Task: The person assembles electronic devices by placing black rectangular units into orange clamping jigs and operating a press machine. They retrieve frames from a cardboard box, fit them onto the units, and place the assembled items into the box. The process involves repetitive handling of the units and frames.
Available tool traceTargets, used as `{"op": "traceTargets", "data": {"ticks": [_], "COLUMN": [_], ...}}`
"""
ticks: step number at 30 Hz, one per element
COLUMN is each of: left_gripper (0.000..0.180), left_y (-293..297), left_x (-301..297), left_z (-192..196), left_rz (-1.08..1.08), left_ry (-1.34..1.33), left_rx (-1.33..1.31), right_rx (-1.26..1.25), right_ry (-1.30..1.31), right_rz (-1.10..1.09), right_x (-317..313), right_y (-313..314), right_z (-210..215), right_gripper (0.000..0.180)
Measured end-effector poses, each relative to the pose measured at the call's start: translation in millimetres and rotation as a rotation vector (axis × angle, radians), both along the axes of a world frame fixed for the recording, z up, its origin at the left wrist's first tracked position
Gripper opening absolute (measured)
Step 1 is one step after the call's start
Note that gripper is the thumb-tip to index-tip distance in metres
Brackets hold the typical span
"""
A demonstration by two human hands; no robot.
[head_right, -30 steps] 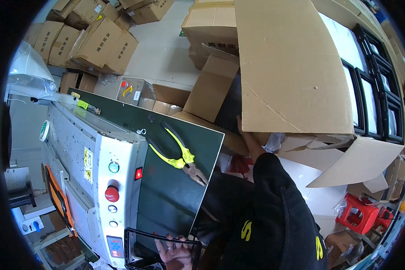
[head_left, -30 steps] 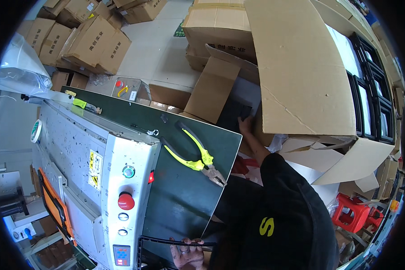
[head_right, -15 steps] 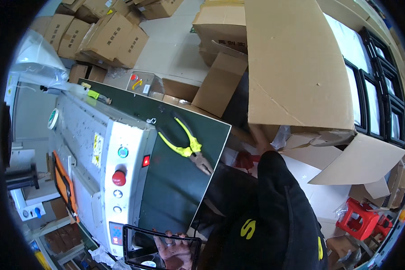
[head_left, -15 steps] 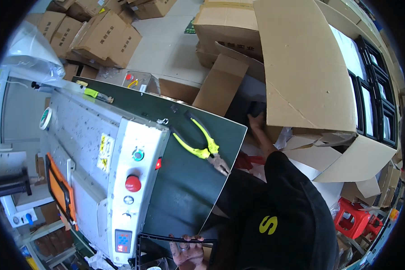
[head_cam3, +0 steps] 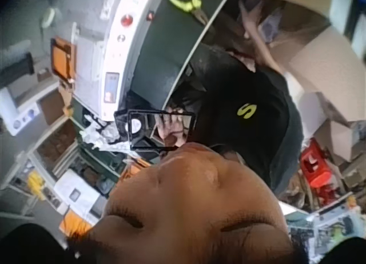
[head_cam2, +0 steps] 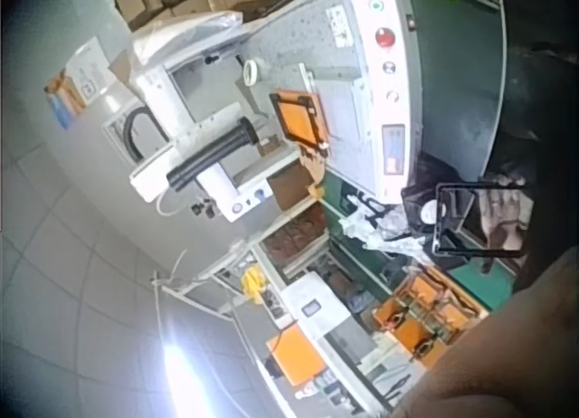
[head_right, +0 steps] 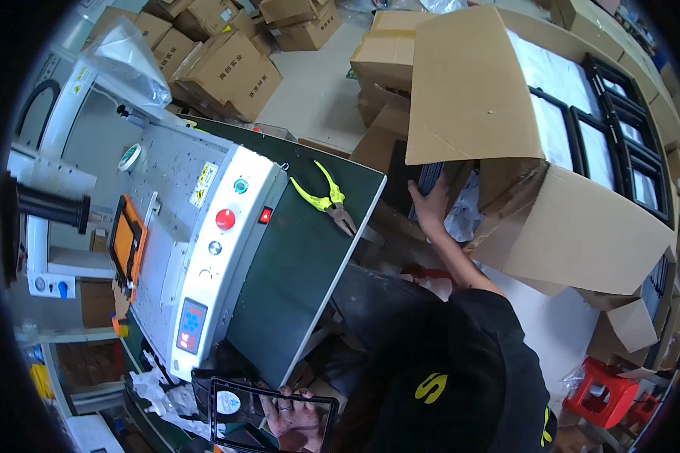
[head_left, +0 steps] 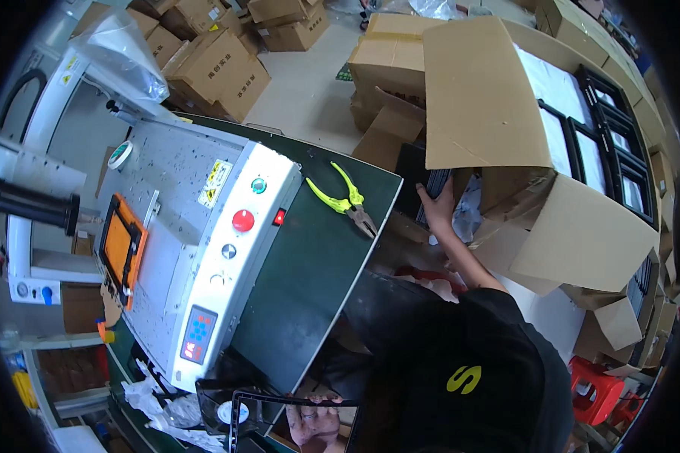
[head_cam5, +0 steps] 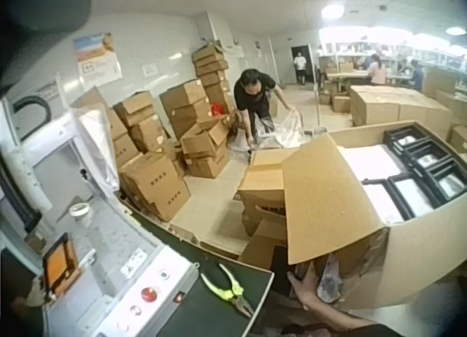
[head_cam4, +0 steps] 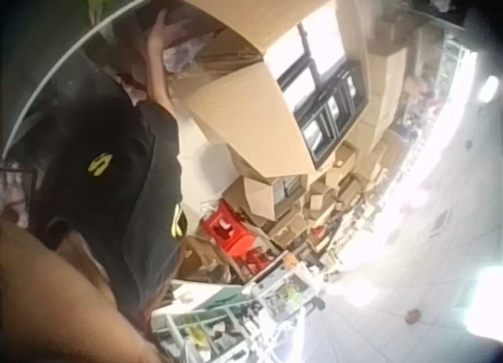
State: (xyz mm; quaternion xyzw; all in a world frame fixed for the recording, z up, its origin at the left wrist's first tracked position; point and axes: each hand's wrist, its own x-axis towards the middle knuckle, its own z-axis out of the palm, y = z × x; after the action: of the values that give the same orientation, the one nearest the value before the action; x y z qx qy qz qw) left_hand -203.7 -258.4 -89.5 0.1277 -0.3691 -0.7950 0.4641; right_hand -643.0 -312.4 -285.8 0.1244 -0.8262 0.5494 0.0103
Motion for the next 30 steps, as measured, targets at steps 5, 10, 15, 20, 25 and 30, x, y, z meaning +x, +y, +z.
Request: {"op": "traceTargets", "data": {"ticks": [5, 10, 15, 20, 25, 30], "left_gripper": [0.089, 0.056, 0.054, 0.056, 0.063, 0.070], "left_y": [20.4, 44.7, 54.0, 63.3, 95.0, 114.6], "left_x": [11.0, 37.5, 32.8, 22.8, 42.5, 59.8], "left_z": [-2.7, -26.9, -16.4, 3.5, 2.5, -5.3], "left_rz": [-0.037, 0.189, 0.130, -0.046, 0.017, 0.062], "left_ry": [0.106, -0.580, -0.253, 0.131, 0.155, 0.160], "left_rx": [-0.030, -0.162, 0.059, -0.093, -0.064, -0.040], "right_rx": [-0.221, -0.212, 0.258, 0.122, 0.090, 0.019], "right_ry": [-0.033, -0.154, 0.847, 1.505, 1.689, 1.816], "right_rz": [0.304, 0.567, 0.908, 0.934, 1.077, 1.285], "right_x": [22.1, 89.1, 125.3, 122.8, 124.1, 119.8], "right_y": [53.5, 125.8, 127.7, 59.1, 30.4, 13.3], "right_z": [102.6, 183.5, 241.2, 243.3, 232.3, 238.5], "right_gripper": [0.069, 0.067, 0.055, 0.039, 0.036, 0.042]}}
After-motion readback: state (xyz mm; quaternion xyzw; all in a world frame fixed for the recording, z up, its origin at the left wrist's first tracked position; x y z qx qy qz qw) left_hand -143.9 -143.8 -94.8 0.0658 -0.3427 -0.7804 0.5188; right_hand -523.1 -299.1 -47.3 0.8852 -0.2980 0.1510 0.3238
